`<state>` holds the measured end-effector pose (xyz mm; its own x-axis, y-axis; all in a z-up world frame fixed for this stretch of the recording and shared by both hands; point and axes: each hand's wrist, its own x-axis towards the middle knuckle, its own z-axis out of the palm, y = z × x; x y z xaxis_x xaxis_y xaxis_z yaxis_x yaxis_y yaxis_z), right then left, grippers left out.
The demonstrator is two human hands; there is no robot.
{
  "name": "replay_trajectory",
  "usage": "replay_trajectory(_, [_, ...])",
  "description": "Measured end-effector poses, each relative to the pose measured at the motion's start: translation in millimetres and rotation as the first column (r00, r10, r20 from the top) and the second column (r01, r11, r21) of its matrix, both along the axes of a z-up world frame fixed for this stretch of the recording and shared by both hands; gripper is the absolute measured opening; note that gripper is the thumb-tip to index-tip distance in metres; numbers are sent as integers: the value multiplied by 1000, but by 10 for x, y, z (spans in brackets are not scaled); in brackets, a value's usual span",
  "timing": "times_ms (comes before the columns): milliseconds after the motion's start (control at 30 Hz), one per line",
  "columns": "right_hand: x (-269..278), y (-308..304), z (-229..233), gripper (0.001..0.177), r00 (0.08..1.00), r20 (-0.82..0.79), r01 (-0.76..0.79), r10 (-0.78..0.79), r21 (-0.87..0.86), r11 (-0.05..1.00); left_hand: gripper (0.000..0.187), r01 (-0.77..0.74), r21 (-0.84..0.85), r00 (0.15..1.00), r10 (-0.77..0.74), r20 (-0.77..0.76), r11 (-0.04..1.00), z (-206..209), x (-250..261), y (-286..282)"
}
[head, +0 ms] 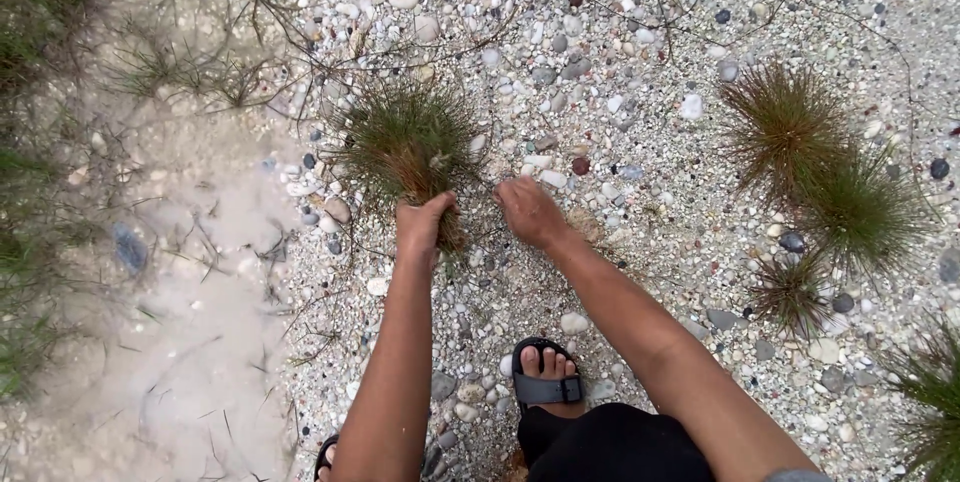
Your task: Pulling small clumps of grass and weeds from rocky soil by hand.
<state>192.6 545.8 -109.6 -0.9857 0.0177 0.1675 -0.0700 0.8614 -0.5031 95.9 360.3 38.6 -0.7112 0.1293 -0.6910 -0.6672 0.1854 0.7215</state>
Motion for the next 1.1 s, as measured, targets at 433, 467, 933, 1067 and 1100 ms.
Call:
replay_trajectory(433, [-202,-618,1089,22,905,331,421,-267,-607,674,74,-278,206,945,229,232,938,-161,161,304])
replay_trajectory(467, [-184,-616,1138,23,902,361,417,-235,-591,690,68,-345,209,927,298,227,915,-314,120,275])
replay_trajectory(933, [-1092,-1024,1941,16,988,-143,-28,-57,-532,846,26,-661,412,723,680,125,627,865,-505,39])
replay_trajectory(1067, [-1529,-1090,2620,16,945,-318,-249,75,-553,795,19,-577,552,657,744,-123,601,1861,-709,-120])
replay_trajectory(1100, [-1591,-1124,2806,16,912,-391,-337,122,-549,765,14,-492,570,644,716,-271,658,2106,-728,-212])
